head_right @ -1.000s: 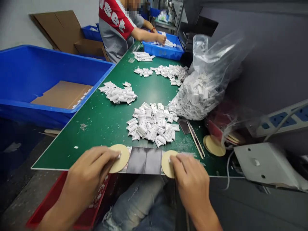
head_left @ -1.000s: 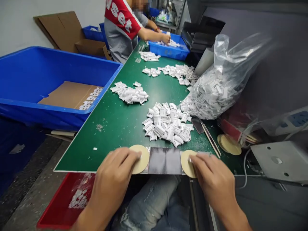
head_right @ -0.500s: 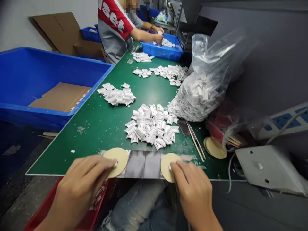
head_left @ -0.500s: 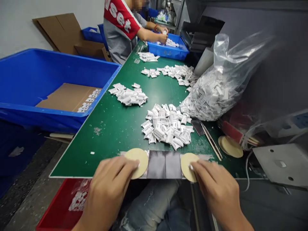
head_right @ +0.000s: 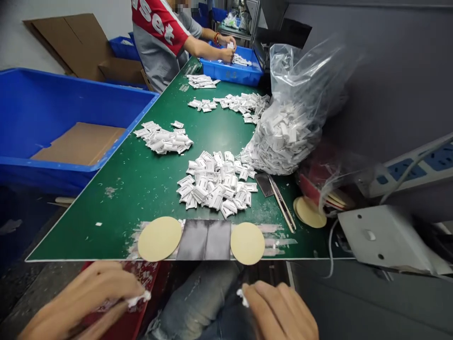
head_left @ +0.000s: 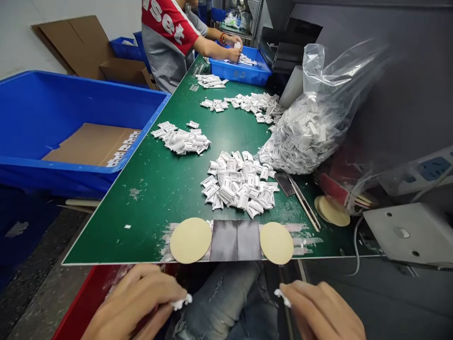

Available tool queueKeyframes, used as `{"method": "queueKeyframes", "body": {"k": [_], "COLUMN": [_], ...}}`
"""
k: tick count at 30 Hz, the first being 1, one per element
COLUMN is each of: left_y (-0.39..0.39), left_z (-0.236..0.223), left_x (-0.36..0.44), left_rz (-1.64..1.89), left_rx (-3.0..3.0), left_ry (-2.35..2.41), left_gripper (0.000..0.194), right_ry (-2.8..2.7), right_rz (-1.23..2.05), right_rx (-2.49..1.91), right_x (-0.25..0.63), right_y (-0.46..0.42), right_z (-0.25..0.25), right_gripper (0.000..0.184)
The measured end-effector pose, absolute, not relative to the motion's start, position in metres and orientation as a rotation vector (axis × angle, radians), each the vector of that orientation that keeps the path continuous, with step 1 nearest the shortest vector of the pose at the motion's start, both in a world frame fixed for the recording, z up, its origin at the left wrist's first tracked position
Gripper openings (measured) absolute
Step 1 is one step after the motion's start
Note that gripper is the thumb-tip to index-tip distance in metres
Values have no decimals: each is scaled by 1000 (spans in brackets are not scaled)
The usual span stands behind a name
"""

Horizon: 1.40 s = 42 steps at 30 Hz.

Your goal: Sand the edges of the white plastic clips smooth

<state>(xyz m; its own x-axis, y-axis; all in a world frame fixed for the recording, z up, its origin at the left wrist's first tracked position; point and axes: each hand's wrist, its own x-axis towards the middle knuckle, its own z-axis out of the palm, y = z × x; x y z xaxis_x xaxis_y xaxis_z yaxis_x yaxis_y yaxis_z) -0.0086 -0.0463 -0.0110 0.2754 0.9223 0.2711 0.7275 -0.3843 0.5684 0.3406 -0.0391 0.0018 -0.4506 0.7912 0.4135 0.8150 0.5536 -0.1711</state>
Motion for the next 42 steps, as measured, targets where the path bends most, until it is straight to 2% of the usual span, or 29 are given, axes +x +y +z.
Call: {"method": "queueKeyframes", "body": {"k": [3,7,10,14,18,24,29,33,36,39,42], "left_y": [-38,0,10,3,0,-3,-10,-8,9,22,22], "left_z": [-4,-1,-10,-20,-22,-26,-11,-4,-5,-7,-10], "left_x": [2,29,34,26,14,2,2,27,60,79,74], "left_rz": [903,1136,1131,1069,890,945,927,1051,1108,1047,1001], "left_rx": [1977,1580,1771,2282,2417,2385,2380,2439,2347,2251,2215], "left_ry": [1537,1607,1689,1872,1748,1680,1581,1356,1433,1503,1565], "left_gripper": [21,9,6,19,29,26,19,27,21,17,16], "right_ry": [-1898,-1593,-1843,-2215,-2345,-2291,-2300,-2287,-2217,-2235,-2245], "right_rz": [257,560,378,-37,-245,-269,-206,-113,-69,-114,-120], "right_rx": [-1466,-1450,-1424,-1352,-1341,-1392,-1385,-1263,-1288,-1310,-1342], "right_x": [330,309,311,322,321,316,320,301,273,254,250], "right_y": [-34,2,12,11,17,16,-4,-11,5,23,32], "right_z": [4,3,-6,-11,-3,-4,-1,6,7,6,3], "right_gripper": [28,9,8,25,19,21,21,24,18,29,26]}}
